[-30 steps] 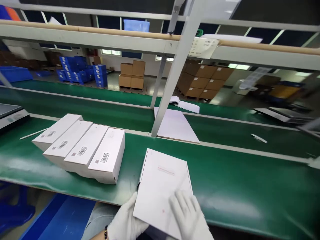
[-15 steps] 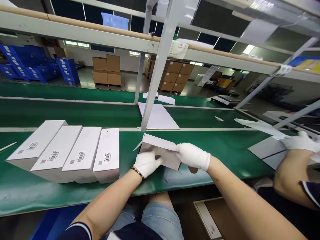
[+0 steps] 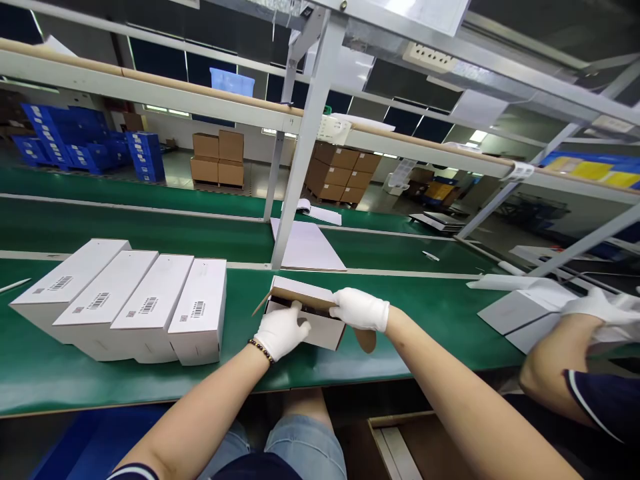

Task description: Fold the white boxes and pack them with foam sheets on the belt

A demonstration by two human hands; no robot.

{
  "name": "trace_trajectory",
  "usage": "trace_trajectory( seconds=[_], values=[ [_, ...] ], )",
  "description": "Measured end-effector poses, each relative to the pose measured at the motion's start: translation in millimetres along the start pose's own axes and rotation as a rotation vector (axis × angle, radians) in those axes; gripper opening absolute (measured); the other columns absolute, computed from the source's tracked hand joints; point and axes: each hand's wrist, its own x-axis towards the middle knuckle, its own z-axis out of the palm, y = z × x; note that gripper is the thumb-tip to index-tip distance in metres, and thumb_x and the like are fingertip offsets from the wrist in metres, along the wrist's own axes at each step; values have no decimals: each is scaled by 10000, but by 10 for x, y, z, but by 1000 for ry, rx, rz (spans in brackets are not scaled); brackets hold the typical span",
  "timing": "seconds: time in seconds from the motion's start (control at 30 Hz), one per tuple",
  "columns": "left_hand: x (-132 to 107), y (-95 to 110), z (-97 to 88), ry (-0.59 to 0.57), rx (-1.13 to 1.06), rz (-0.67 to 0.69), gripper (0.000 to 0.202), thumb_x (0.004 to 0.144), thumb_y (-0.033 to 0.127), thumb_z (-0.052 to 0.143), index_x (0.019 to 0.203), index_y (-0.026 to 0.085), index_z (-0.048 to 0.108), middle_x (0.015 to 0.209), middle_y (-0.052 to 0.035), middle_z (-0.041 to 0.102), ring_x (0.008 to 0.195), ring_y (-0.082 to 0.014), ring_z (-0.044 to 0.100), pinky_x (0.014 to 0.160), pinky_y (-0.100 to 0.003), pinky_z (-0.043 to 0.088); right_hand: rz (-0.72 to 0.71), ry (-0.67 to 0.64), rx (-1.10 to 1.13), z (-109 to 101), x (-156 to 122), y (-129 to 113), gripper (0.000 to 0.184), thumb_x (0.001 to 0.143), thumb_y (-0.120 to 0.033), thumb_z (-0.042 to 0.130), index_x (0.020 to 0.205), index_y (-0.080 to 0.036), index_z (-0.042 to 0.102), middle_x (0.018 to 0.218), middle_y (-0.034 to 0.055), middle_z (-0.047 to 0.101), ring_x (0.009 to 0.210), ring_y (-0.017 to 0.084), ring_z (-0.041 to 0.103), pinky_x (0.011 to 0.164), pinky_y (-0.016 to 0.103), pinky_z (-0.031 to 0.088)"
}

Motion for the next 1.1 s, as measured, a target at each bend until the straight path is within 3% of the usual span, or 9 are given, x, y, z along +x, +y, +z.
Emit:
trace_trajectory(
  seconds=[0.23,0.43,0.6,0.77,0.87,0.93,1.0,1.1],
  values=[
    [-54,57,117,21,85,5,365,889,450,483,1155,218,575,955,-92,724,918,-301,682,703,-362,512,4,-34,35,-28,-105,-48,280,877,-287,534,1062,-197,724,771,66,695,655,216,649,578,287,457],
    [-121,58,408,43,221,60,309,915,297,483,1069,103,667,1006,-201,685,947,-354,648,801,-459,463,-5,107,-179,-292,-293,-150,258,865,-230,551,1060,-187,715,853,87,716,805,234,676,705,287,483],
    [-140,21,520,95,259,128,264,939,245,453,1033,144,679,1063,-161,662,991,-327,618,818,-438,448,120,205,-228,-595,-220,-92,285,874,-221,506,1058,-184,719,990,110,722,921,248,671,752,298,480],
    [-146,-31,557,131,270,165,282,952,211,421,1034,165,686,1066,-137,668,984,-300,620,833,-427,456,191,299,-227,-740,-53,14,287,874,-235,508,1079,-208,706,1013,98,719,935,241,663,758,304,471],
    [-50,-54,526,151,259,215,300,959,363,467,1013,179,698,1102,-129,666,1015,-302,609,877,-433,463,211,349,-227,-756,0,63,249,879,-250,528,1062,-208,692,1003,102,713,930,244,656,740,305,452],
    [93,-65,478,242,221,280,397,942,494,491,1106,187,682,1181,-134,647,1101,-311,573,964,-449,440,221,393,-227,-735,-3,94,265,886,-273,541,1116,-205,655,1034,111,699,926,256,648,723,313,431],
    [283,-71,434,337,190,339,483,934,526,498,1249,182,623,1299,-142,602,1203,-317,518,1067,-465,377,212,477,-246,-676,-40,133,313,887,-306,566,1175,-191,606,1030,121,684,895,269,639,706,325,403],
    [563,-66,422,289,219,322,580,931,530,504,1376,160,544,1473,-155,481,1333,-352,419,1165,-507,251,137,664,-319,-517,-137,231,311,892,-291,581,1169,-151,582,955,113,668,865,272,613,740,349,365]
  ],
)
